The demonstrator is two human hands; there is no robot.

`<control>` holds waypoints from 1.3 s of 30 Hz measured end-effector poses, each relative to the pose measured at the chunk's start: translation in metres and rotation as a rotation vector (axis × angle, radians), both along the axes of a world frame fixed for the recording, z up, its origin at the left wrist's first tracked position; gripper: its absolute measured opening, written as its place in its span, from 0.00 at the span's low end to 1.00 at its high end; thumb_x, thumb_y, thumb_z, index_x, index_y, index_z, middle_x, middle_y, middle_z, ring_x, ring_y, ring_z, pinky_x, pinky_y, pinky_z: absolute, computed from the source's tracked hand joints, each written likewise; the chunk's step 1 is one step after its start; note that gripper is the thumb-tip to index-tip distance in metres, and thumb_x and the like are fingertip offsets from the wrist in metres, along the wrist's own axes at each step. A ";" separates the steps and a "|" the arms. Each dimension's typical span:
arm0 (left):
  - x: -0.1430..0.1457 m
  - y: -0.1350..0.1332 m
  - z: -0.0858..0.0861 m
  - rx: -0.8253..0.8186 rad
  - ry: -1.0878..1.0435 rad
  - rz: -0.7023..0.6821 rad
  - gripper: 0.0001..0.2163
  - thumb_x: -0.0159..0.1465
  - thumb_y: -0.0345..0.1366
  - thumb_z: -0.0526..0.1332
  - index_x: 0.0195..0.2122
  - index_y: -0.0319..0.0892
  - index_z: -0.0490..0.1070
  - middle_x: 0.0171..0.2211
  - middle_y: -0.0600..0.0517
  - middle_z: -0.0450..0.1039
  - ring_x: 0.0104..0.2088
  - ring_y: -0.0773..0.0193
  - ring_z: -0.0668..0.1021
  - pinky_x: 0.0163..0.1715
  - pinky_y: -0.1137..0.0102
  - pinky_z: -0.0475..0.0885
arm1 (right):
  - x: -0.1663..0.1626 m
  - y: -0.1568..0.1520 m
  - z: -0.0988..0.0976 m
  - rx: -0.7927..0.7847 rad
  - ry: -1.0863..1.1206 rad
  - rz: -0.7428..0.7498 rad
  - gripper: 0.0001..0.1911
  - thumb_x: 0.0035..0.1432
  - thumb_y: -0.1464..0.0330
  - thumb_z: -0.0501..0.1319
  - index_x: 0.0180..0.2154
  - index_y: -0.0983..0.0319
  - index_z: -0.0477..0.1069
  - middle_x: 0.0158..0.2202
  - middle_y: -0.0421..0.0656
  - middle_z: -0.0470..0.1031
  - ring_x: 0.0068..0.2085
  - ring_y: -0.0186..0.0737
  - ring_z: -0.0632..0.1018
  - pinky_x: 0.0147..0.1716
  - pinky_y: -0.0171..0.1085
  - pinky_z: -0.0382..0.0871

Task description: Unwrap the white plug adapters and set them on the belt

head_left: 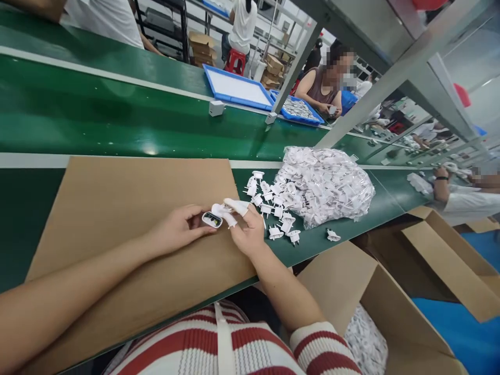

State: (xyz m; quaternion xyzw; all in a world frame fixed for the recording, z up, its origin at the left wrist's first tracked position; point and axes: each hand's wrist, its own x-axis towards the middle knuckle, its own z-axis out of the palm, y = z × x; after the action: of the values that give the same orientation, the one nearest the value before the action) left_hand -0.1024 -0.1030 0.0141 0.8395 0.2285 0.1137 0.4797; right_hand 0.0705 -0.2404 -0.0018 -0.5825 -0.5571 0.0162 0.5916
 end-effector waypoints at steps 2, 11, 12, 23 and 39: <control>0.000 -0.002 -0.001 -0.040 -0.003 0.030 0.24 0.65 0.57 0.69 0.52 0.43 0.80 0.28 0.57 0.67 0.28 0.66 0.68 0.29 0.71 0.65 | 0.000 -0.002 0.003 0.042 -0.207 0.019 0.20 0.69 0.73 0.62 0.59 0.57 0.78 0.49 0.49 0.84 0.47 0.43 0.84 0.48 0.43 0.80; 0.004 -0.002 -0.011 -0.025 -0.102 0.055 0.22 0.61 0.58 0.71 0.40 0.42 0.78 0.30 0.54 0.72 0.29 0.64 0.72 0.30 0.69 0.67 | -0.003 -0.003 0.000 -0.024 -0.445 0.049 0.30 0.66 0.78 0.58 0.67 0.56 0.70 0.51 0.50 0.83 0.48 0.46 0.84 0.47 0.45 0.80; 0.004 -0.002 -0.011 -0.024 -0.103 0.055 0.22 0.62 0.58 0.71 0.39 0.42 0.78 0.30 0.54 0.72 0.29 0.64 0.72 0.31 0.69 0.67 | -0.003 -0.002 0.000 -0.044 -0.467 0.053 0.31 0.66 0.79 0.58 0.67 0.56 0.71 0.51 0.49 0.83 0.49 0.46 0.84 0.46 0.45 0.80; 0.001 -0.003 -0.015 0.088 -0.125 0.026 0.19 0.66 0.55 0.68 0.37 0.43 0.75 0.31 0.54 0.73 0.31 0.63 0.73 0.33 0.69 0.66 | -0.009 -0.004 -0.002 -0.225 -0.531 0.035 0.32 0.61 0.79 0.57 0.64 0.58 0.74 0.51 0.50 0.81 0.48 0.50 0.81 0.46 0.48 0.77; -0.007 -0.009 -0.022 0.522 -0.047 0.024 0.27 0.76 0.61 0.50 0.42 0.43 0.77 0.36 0.48 0.76 0.36 0.58 0.77 0.33 0.66 0.64 | -0.019 -0.004 0.008 -0.296 -0.632 -0.135 0.25 0.53 0.77 0.59 0.51 0.60 0.80 0.38 0.48 0.77 0.35 0.48 0.74 0.36 0.44 0.69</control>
State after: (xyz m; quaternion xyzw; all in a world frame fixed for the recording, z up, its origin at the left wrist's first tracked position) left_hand -0.1094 -0.1121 -0.0074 0.9292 0.1901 0.1937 0.2507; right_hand 0.0512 -0.2445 0.0064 -0.6737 -0.6645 -0.1232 0.2990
